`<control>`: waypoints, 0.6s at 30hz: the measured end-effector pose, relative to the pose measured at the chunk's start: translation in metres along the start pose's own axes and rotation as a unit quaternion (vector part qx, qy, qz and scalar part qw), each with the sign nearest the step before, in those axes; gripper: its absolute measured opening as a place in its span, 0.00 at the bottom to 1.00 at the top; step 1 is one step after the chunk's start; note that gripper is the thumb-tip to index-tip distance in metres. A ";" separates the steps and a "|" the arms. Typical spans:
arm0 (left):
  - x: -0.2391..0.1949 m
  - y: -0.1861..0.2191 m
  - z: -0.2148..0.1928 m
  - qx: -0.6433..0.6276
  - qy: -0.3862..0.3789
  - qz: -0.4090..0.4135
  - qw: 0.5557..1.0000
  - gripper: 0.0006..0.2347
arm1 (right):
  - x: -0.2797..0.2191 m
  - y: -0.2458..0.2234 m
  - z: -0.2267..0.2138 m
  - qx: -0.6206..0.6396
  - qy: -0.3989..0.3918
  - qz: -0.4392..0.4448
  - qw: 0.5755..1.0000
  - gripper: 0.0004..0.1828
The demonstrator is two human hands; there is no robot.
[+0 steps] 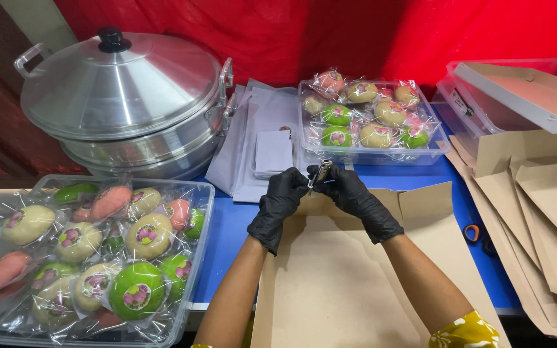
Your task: Assembling cardboard pastry boxes by folding and stapling the corners.
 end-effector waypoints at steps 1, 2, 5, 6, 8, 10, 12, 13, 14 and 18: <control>0.000 0.000 -0.001 -0.005 0.003 -0.002 1.000 0.04 | -0.001 -0.005 0.004 -0.026 -0.012 -0.015 0.999 0.14; 0.000 0.000 -0.001 -0.004 0.003 -0.002 1.000 0.04 | -0.002 -0.006 0.003 -0.026 -0.012 -0.016 0.999 0.14; 0.000 -0.001 -0.001 -0.011 -0.002 0.008 1.000 0.02 | -0.001 -0.013 0.010 -0.170 -0.038 -0.053 0.983 0.16; 0.001 -0.004 0.000 -0.012 -0.005 0.008 1.000 0.02 | 0.001 -0.004 0.002 -0.072 -0.007 -0.032 0.997 0.11; 0.002 -0.005 0.002 -0.013 -0.008 0.009 1.000 0.03 | 0.004 0.006 -0.008 0.027 0.025 -0.012 0.999 0.08; 0.001 -0.004 0.002 -0.013 -0.017 -0.001 1.000 0.03 | 0.006 -0.005 -0.006 -0.068 0.011 -0.056 0.996 0.08; 0.001 0.003 -0.001 0.008 -0.035 -0.002 0.999 0.08 | 0.005 -0.012 -0.006 -0.139 0.000 -0.089 0.986 0.08; 0.001 0.007 0.000 0.029 -0.054 -0.003 0.998 0.14 | 0.003 -0.020 -0.004 -0.210 -0.010 -0.121 0.970 0.08; -0.003 0.032 -0.004 0.028 -0.054 -0.003 0.998 0.14 | 0.002 -0.019 -0.007 -0.211 -0.010 -0.121 0.970 0.08; 0.003 0.047 0.014 0.144 -0.103 -0.012 0.984 0.29 | -0.008 -0.030 0.011 -0.411 -0.045 -0.209 0.886 0.09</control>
Point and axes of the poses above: each hand's wrist, its own x-axis towards the middle knuckle, its own z-axis out of the palm, y = z × x, the point moved 10 cm from there along x, towards the middle knuckle, and after that the axes turned 9 degrees about -y, right-handed, at the moved point
